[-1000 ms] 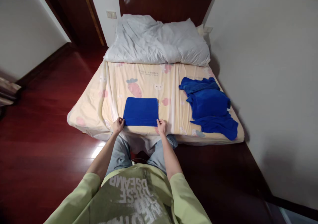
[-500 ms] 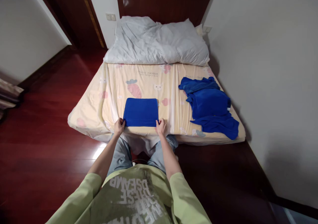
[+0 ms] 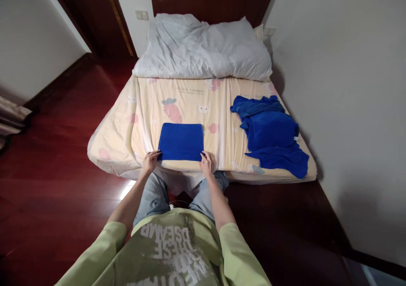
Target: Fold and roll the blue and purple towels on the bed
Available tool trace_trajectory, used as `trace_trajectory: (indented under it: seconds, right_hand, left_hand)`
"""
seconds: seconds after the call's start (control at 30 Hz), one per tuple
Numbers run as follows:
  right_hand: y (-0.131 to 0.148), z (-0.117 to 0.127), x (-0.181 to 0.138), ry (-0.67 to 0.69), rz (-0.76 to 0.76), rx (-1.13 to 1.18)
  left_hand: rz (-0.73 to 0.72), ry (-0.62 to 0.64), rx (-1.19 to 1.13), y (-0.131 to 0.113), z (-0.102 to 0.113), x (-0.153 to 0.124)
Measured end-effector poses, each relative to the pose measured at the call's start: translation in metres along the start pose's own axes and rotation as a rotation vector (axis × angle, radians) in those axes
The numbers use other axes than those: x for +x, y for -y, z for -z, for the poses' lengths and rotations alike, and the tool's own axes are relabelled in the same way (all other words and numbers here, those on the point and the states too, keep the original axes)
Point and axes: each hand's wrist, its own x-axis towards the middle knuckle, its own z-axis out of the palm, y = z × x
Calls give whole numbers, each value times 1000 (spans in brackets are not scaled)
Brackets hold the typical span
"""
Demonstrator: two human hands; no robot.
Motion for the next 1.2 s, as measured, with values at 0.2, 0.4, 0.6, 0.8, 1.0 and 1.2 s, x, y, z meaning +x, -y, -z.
trace_trajectory:
  seconds: [0.2, 0.4, 0.6, 0.8, 1.0, 1.2]
  right_hand:
    - [1, 17, 4, 100, 117, -4]
    - [0, 26, 5, 198, 152, 9]
    - [0, 22, 9, 111, 63, 109]
    - [-5, 19, 18, 68, -128, 306]
    - [1, 22, 17, 49, -240, 409]
    - [4, 24, 16, 41, -282, 415]
  left_hand:
    - [-89, 104, 24, 0, 7, -2]
    - [-83, 171, 78, -6, 12, -1]
    - [15, 142, 21, -11, 9, 4]
    - [110, 92, -41, -9, 11, 9]
    - [180, 67, -68, -4, 10, 8]
    - [203, 18, -109, -2, 7, 5]
